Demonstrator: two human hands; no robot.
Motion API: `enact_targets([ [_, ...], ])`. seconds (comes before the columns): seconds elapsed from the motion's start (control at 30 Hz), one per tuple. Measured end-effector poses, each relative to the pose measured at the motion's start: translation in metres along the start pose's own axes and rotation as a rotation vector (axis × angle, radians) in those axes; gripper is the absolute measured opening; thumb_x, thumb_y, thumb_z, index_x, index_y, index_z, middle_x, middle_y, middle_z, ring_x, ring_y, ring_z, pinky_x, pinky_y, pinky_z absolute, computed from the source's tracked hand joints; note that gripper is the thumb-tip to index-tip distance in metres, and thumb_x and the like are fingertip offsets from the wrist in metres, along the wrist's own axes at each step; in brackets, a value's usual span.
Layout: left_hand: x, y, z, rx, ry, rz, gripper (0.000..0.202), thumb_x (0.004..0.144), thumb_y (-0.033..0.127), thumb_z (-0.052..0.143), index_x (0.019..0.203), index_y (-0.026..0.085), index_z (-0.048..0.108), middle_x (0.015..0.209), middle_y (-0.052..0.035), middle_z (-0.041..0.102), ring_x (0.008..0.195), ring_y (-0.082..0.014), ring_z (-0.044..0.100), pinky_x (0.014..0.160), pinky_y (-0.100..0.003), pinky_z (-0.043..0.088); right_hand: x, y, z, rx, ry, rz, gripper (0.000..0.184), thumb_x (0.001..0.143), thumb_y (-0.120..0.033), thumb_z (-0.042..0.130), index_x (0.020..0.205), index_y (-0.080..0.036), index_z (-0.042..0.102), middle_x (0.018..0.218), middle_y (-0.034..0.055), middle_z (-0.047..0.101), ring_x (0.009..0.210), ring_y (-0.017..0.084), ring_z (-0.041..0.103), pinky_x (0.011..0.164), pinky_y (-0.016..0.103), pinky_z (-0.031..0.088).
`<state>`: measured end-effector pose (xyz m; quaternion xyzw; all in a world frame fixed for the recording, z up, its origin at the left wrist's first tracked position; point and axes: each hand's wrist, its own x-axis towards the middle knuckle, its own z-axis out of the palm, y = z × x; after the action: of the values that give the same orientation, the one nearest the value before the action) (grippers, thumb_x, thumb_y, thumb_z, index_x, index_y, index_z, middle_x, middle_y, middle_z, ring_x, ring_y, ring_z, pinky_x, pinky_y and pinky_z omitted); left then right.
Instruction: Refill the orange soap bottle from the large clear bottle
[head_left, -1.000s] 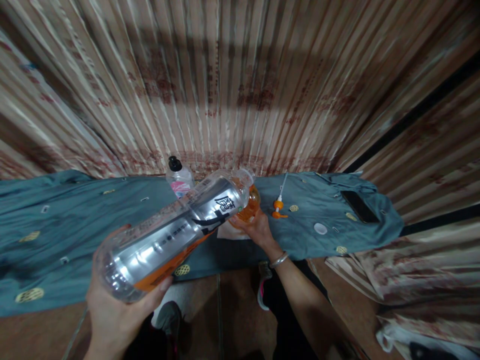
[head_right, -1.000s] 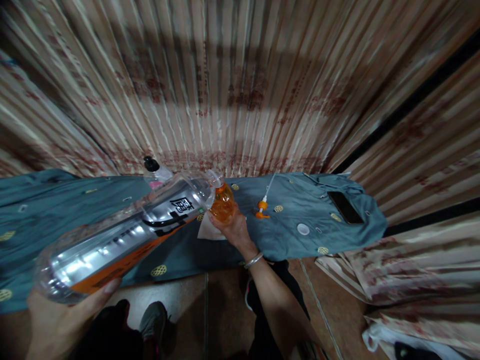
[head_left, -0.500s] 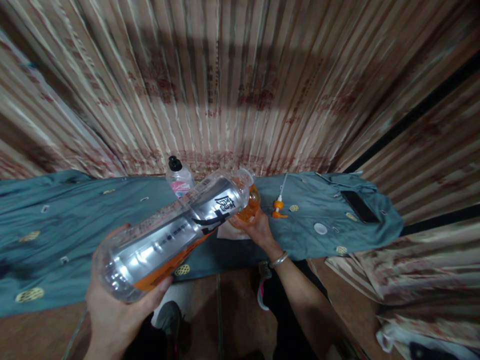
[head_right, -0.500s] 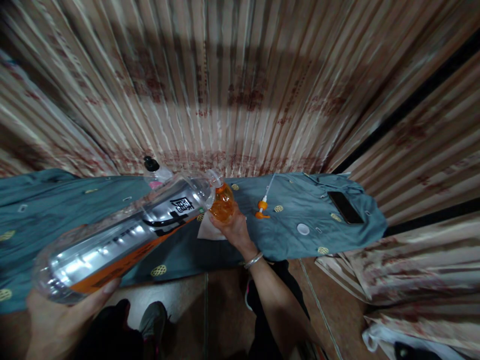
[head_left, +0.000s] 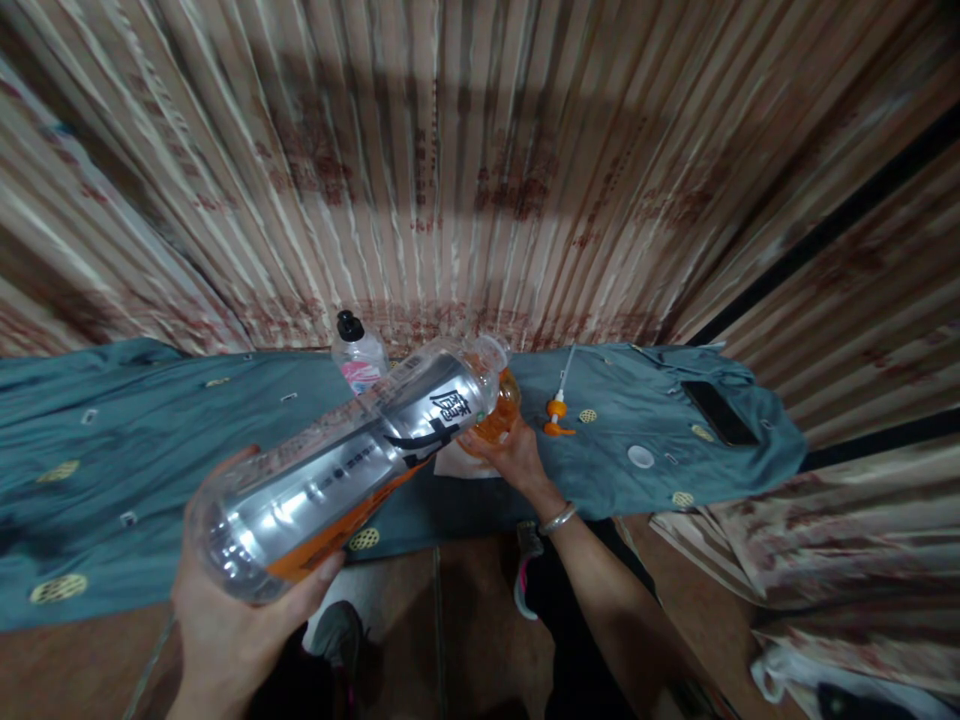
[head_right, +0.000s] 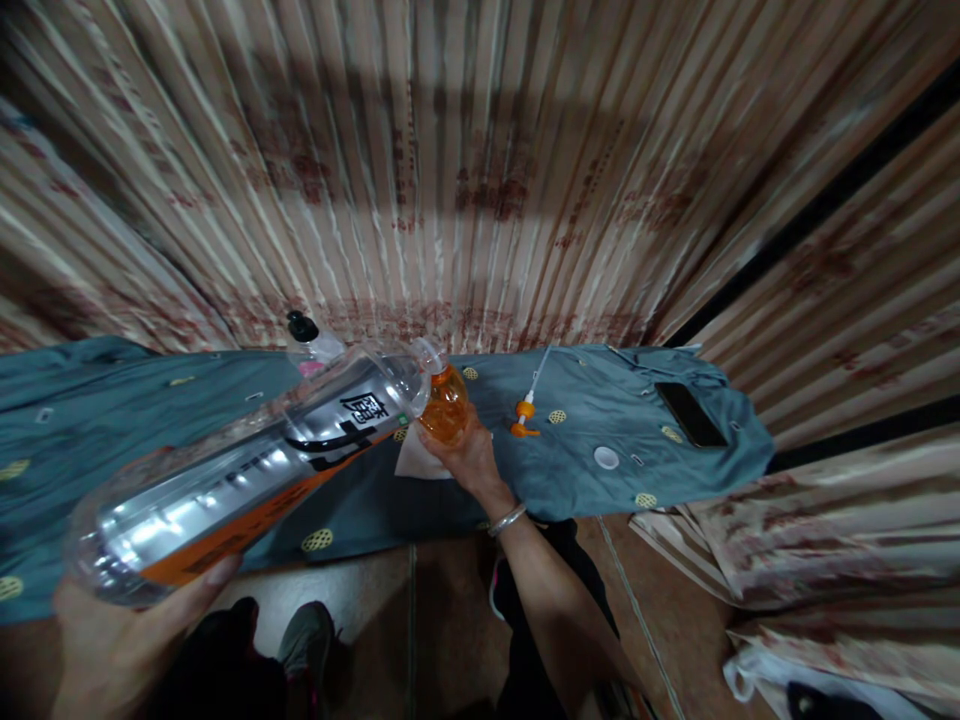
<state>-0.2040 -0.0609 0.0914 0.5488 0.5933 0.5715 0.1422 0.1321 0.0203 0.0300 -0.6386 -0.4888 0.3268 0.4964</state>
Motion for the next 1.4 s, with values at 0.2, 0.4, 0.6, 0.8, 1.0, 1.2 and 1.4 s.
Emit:
enact_targets([
  [0.2,-0.003,0.002,0.001,-0.007,0.039,0.005,0.117,0.049,0.081,0.111,0.149,0.025,0.086,0.147,-0.0207,0.09,0.134,-0.0553,0.087,0.126,-0.08,0.064,0.0,-0.003,0.0,0.001,0.016,-0.009,0.069,0.071,-0.048,0.111,0.131,-0.026,0.084,0.125,0.0104,0.097,0.125,0.043,0.093,0.116,0.062,0.076],
  [0.4,-0.003,0.01,0.003,-0.031,0.031,-0.043,0.105,0.045,0.08,0.111,0.133,0.027,0.088,0.143,-0.0187,0.09,0.14,-0.058,0.084,0.129,-0.082,0.06,0.0,-0.002,0.0,0.001,0.011,0.009,0.071,0.072,-0.05,0.111,0.132,-0.026,0.084,0.126,0.0112,0.097,0.126,0.044,0.093,0.117,0.064,0.075],
  [0.6,0.0,0.01,0.005,-0.03,0.026,-0.06,0.115,0.043,0.075,0.111,0.143,0.023,0.085,0.146,-0.024,0.089,0.137,-0.0623,0.084,0.126,-0.091,0.058,-0.001,0.0,0.0,0.02,-0.005,-0.002,0.072,0.073,-0.052,0.11,0.134,-0.026,0.083,0.129,0.0122,0.096,0.126,0.044,0.093,0.117,0.063,0.074],
  [0.8,0.0,0.013,0.006,-0.027,0.038,-0.042,0.116,0.045,0.08,0.11,0.142,0.022,0.087,0.144,-0.0239,0.09,0.133,-0.0597,0.086,0.124,-0.087,0.062,-0.001,0.002,0.001,0.024,-0.01,-0.017,0.073,0.074,-0.059,0.107,0.133,-0.024,0.083,0.13,0.0156,0.096,0.125,0.045,0.093,0.118,0.067,0.073],
  [1.0,-0.001,0.009,0.004,-0.012,0.035,-0.032,0.119,0.046,0.081,0.111,0.146,0.021,0.087,0.146,-0.024,0.09,0.135,-0.0594,0.086,0.127,-0.086,0.061,-0.001,-0.001,-0.001,-0.005,0.005,0.01,0.073,0.073,-0.053,0.11,0.135,-0.025,0.083,0.128,0.0131,0.097,0.127,0.044,0.092,0.117,0.065,0.075],
  [1.2,-0.002,0.004,0.003,-0.024,0.035,-0.005,0.119,0.046,0.081,0.111,0.147,0.022,0.087,0.147,-0.0247,0.089,0.134,-0.0613,0.086,0.123,-0.091,0.061,0.0,0.0,-0.001,0.019,-0.014,0.017,0.073,0.073,-0.05,0.111,0.134,-0.023,0.083,0.127,0.0135,0.096,0.13,0.046,0.091,0.122,0.064,0.072],
  [1.4,-0.002,0.005,0.003,-0.027,0.032,-0.02,0.117,0.045,0.081,0.111,0.145,0.023,0.087,0.148,-0.0246,0.089,0.139,-0.0643,0.083,0.126,-0.095,0.056,0.001,0.004,0.001,0.023,0.0,0.01,0.073,0.072,-0.049,0.112,0.135,-0.026,0.083,0.128,0.0113,0.097,0.13,0.045,0.091,0.121,0.064,0.073],
])
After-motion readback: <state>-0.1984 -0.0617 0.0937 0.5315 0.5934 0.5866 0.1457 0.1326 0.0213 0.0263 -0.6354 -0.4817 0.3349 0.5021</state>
